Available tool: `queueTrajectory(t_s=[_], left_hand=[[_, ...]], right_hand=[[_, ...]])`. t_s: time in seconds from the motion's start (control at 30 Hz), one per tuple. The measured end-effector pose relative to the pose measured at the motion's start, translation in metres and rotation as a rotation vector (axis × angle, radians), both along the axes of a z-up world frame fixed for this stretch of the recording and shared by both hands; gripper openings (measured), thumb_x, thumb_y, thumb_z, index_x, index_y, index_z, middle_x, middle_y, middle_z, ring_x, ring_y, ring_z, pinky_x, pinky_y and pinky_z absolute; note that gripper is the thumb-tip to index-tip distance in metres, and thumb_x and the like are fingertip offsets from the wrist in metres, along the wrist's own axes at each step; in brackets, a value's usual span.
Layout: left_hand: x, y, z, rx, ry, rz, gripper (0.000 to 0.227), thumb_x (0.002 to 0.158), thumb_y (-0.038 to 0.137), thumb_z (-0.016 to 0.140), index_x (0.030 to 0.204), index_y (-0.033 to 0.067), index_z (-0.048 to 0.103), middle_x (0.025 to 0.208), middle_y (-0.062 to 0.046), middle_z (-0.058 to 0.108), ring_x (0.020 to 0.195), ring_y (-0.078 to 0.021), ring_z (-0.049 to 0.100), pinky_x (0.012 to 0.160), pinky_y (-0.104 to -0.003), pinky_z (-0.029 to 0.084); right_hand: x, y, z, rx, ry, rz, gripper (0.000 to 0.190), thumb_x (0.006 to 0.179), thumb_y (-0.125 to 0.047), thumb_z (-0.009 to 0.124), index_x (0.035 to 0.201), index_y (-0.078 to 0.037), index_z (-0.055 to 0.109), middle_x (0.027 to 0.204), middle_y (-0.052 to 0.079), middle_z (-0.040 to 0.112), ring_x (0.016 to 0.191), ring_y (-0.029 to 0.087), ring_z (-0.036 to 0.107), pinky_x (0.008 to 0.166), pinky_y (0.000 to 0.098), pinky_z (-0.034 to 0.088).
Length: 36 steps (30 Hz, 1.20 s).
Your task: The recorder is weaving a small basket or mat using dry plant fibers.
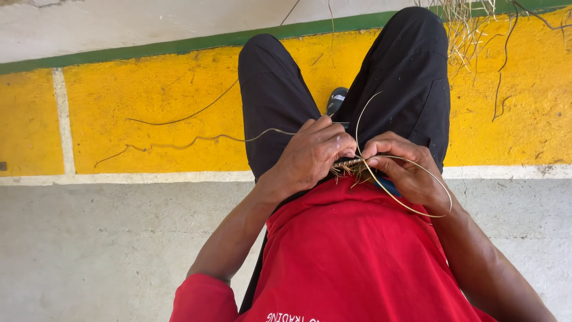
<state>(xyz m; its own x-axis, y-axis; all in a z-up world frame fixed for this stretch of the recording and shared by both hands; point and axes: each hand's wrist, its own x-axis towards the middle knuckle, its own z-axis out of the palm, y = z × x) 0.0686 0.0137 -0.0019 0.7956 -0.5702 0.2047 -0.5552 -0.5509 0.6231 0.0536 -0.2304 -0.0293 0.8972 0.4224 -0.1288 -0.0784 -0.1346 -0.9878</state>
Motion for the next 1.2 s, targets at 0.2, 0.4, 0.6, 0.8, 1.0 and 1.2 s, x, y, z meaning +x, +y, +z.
queueTrajectory(t_s=[0.2,0.4,0.6,0.8,1.0,1.2], left_hand=[[0.003,-0.009,0.015,-0.103,0.070,0.044,0.013,0.097,0.026,0.071,0.099,0.0134,0.069,0.090,0.002,0.064,0.092,-0.0186,0.056,0.084,-0.035,0.043],[0.012,-0.020,0.003,0.055,-0.031,0.151,0.008,0.101,0.021,0.066,0.107,0.0156,0.068,0.096,0.004,0.071,0.091,-0.0168,0.056,0.081,-0.035,0.040],[0.017,-0.024,0.002,-0.017,-0.049,0.125,0.007,0.100,0.021,0.066,0.105,0.0171,0.069,0.094,0.009,0.073,0.087,-0.0155,0.054,0.080,-0.034,0.038],[0.019,-0.027,0.004,0.037,0.058,0.103,0.007,0.099,0.022,0.069,0.101,0.0149,0.069,0.075,0.004,0.065,0.082,-0.0169,0.054,0.078,-0.036,0.038],[0.020,-0.024,0.005,0.012,0.093,0.155,0.008,0.097,0.020,0.071,0.103,0.0149,0.071,0.072,0.002,0.062,0.077,-0.0181,0.055,0.075,-0.037,0.039],[0.021,-0.016,-0.007,-0.087,0.060,0.086,0.019,0.096,0.015,0.069,0.112,0.0218,0.076,0.083,0.006,0.072,0.082,-0.0187,0.054,0.081,-0.036,0.040]], right_hand=[[0.004,0.003,-0.004,0.032,0.056,-0.077,0.010,0.099,-0.004,0.067,0.108,-0.001,0.072,0.107,0.006,0.068,0.099,0.011,0.066,0.089,0.0260,0.056],[0.011,0.010,-0.013,0.231,0.208,-0.221,0.017,0.099,-0.007,0.067,0.115,-0.001,0.068,0.106,0.003,0.073,0.096,0.009,0.068,0.089,0.0259,0.058],[0.024,-0.002,-0.003,-0.107,-0.134,-0.182,0.012,0.105,-0.004,0.066,0.115,0.002,0.071,0.102,0.010,0.072,0.096,0.012,0.066,0.087,0.0269,0.055],[0.040,0.011,0.008,-0.082,-0.243,-0.293,0.007,0.108,-0.005,0.061,0.110,0.002,0.061,0.099,0.008,0.073,0.091,0.011,0.073,0.081,0.0265,0.062],[0.026,0.015,0.024,-0.169,-0.364,-0.274,0.004,0.106,-0.003,0.065,0.106,0.001,0.063,0.096,0.009,0.074,0.090,0.013,0.075,0.078,0.0262,0.063],[0.000,0.016,0.034,-0.306,-0.585,-0.129,0.014,0.095,-0.001,0.072,0.109,-0.002,0.072,0.105,0.011,0.076,0.093,0.018,0.076,0.079,0.0257,0.062]])
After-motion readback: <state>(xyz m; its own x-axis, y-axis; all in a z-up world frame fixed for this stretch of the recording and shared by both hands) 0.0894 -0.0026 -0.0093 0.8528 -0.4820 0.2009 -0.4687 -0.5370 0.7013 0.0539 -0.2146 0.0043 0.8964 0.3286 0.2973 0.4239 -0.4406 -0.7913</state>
